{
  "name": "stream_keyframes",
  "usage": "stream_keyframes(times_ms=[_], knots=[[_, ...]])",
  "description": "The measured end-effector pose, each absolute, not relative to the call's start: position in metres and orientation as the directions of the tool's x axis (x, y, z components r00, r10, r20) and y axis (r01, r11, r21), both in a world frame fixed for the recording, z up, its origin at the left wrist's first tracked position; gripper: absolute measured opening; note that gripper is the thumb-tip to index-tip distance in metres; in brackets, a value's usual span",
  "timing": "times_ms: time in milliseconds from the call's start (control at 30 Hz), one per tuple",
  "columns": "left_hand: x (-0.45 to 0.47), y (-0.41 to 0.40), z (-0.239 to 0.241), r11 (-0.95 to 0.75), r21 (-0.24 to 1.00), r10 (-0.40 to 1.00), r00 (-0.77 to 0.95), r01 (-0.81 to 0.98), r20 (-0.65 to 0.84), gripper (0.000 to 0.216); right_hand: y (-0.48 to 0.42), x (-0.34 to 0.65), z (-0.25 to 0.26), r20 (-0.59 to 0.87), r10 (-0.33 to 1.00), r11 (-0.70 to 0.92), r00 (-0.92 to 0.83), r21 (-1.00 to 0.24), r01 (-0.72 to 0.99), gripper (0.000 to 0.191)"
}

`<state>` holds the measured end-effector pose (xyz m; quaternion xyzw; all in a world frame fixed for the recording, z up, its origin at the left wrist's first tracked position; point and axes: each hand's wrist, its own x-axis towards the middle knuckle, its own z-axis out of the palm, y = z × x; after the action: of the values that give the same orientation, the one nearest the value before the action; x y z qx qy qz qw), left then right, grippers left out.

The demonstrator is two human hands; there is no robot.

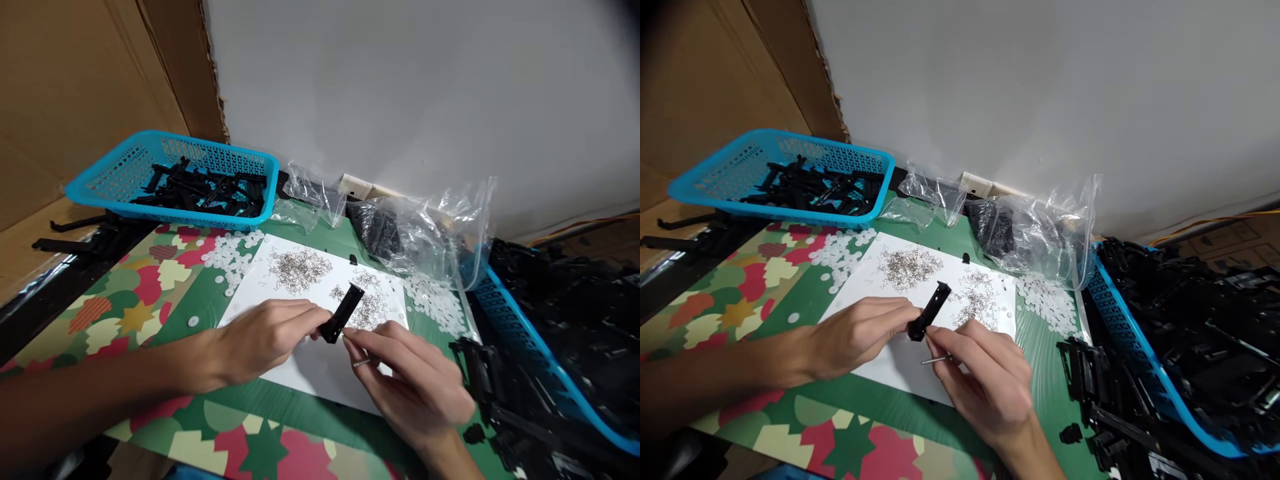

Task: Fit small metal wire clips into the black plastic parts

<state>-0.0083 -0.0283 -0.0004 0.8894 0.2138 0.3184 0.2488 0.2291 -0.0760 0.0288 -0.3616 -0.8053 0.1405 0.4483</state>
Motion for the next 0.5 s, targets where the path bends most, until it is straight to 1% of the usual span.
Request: stream_keyframes(times_ms=[100, 167, 333, 500], knots=[[-0.0085, -0.0298, 0.0001, -0.785, 0.569, 0.555, 0.687, 0.244, 0.470, 0.029, -0.0753, 0.2292, 0.0288, 0.609, 0.710, 0.700, -0.353, -0.557, 0.448, 0.029], [-0.0088, -0.0301, 0.0004, -0.800, 0.542, 0.547, 0.683, 0.257, 0.484, 0.027, -0.0754, 0.2292, 0.0285, 0.601, 0.714, 0.697, -0.360, -0.558, 0.450, 0.029], [-0.0080, -0.0287, 0.0024, -0.853, 0.417, 0.509, 0.672, 0.313, 0.538, 0.026, -0.0755, 0.2287, 0.0261, 0.587, 0.730, 0.679, -0.349, -0.570, 0.463, 0.028], [-0.0063, -0.0282, 0.0039, -0.877, 0.322, 0.481, 0.671, 0.357, 0.564, 0.029, -0.0748, 0.2272, 0.0226, 0.574, 0.750, 0.659, -0.328, -0.617, 0.430, 0.028]])
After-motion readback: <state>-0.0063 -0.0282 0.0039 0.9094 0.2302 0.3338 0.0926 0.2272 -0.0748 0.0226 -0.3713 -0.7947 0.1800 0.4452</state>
